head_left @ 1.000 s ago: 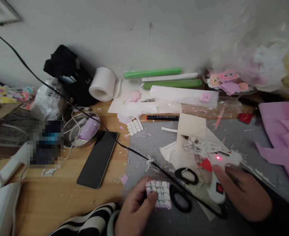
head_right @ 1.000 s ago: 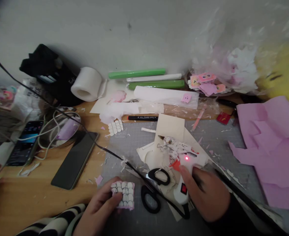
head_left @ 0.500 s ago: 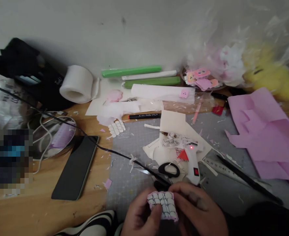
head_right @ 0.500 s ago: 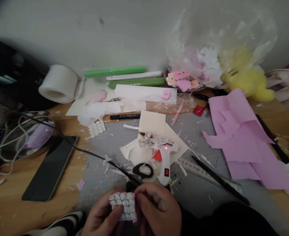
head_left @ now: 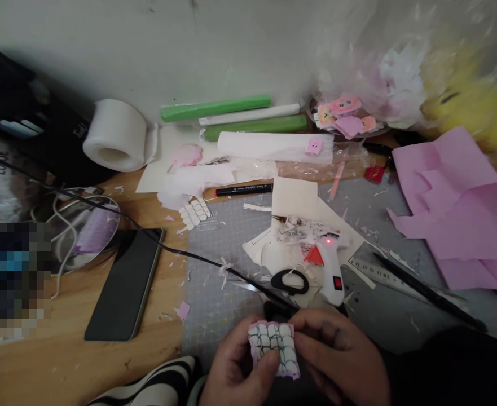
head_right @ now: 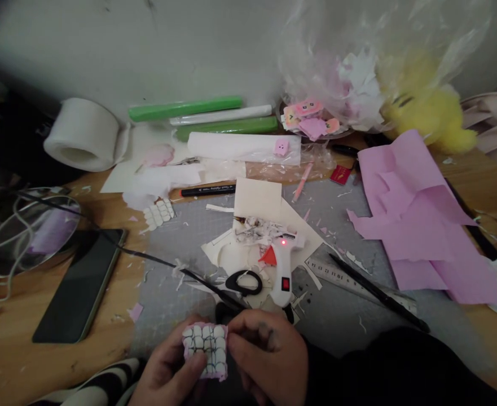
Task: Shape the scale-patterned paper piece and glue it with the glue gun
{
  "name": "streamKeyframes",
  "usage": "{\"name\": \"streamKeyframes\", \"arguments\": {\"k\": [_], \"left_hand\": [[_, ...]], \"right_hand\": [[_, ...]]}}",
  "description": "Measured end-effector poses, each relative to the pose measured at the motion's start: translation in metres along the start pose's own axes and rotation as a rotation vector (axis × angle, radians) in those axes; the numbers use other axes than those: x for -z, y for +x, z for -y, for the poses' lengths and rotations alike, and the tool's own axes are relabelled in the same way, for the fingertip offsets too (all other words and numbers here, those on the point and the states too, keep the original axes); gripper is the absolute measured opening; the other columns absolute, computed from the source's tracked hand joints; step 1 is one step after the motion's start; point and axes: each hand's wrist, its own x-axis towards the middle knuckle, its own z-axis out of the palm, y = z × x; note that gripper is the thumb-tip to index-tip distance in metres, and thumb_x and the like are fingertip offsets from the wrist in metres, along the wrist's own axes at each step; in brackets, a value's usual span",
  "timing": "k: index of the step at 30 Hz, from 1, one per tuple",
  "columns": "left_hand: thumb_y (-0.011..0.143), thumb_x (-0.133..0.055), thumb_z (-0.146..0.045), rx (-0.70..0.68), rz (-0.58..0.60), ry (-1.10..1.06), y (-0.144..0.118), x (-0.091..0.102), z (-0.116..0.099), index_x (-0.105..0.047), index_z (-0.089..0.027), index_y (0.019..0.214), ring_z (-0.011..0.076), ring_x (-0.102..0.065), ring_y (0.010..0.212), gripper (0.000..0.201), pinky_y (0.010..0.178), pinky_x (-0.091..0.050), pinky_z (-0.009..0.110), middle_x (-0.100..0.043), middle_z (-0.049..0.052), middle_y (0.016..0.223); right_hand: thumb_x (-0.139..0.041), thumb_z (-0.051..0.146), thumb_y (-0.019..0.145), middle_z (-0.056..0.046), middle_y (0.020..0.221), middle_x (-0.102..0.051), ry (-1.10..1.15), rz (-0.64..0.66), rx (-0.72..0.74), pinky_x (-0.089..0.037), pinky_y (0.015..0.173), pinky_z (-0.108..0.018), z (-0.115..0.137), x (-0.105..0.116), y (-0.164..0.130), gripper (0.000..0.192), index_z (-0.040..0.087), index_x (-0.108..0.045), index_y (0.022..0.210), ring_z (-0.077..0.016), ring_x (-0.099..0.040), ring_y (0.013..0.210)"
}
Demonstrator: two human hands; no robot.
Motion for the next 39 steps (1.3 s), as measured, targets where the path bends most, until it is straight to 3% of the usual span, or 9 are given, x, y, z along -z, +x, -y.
{"name": "streamKeyframes", "arguments": {"k": [4, 8, 14, 39], "left_hand": [[0.058, -0.071, -0.046, 0.107, 0.153, 0.014, 0.005, 0.004, -0.001, -0.059, -0.016, 0.065, 0.0090, -0.041, 0.052, 0.033, 0.050, -0.036, 0.018, -0.048, -0.003, 0.055], [0.065, -0.064, -0.049, 0.067, 0.268, 0.157, 0.008, 0.007, -0.004, -0.052, -0.015, 0.060, 0.0088, -0.036, 0.052, 0.036, 0.049, -0.033, 0.018, -0.041, -0.004, 0.053], [0.068, -0.060, -0.048, 0.003, 0.296, 0.214, 0.008, 0.009, -0.005, -0.054, -0.015, 0.062, 0.0100, -0.037, 0.054, 0.035, 0.050, -0.033, 0.019, -0.041, -0.003, 0.056], [0.074, -0.050, -0.048, -0.131, 0.321, 0.384, 0.010, 0.011, -0.001, -0.048, -0.016, 0.059, 0.0107, -0.033, 0.053, 0.035, 0.051, -0.031, 0.021, -0.036, -0.003, 0.055]], "right_hand": [[-0.052, 0.044, 0.073, 0.009, 0.040, -0.041, 0.010, 0.013, 0.004, -0.021, 0.028, -0.011, -0.003, 0.001, 0.000, 0.030, 0.014, -0.052, 0.073, -0.0002, -0.029, 0.027], [-0.053, 0.046, 0.070, 0.009, 0.038, -0.041, 0.014, -0.002, 0.000, -0.021, 0.027, -0.012, 0.002, 0.002, 0.003, 0.033, 0.013, -0.054, 0.072, -0.0006, -0.029, 0.027], [-0.057, 0.046, 0.065, 0.009, 0.035, -0.041, 0.048, 0.011, -0.066, -0.021, 0.027, -0.013, 0.006, 0.003, 0.003, 0.034, 0.013, -0.056, 0.073, -0.0015, -0.030, 0.025], [-0.054, 0.034, 0.063, 0.009, 0.040, -0.043, -0.036, 0.014, -0.086, -0.024, 0.027, -0.013, 0.008, 0.003, 0.003, 0.023, 0.013, -0.055, 0.070, -0.0010, -0.032, 0.027]]}}
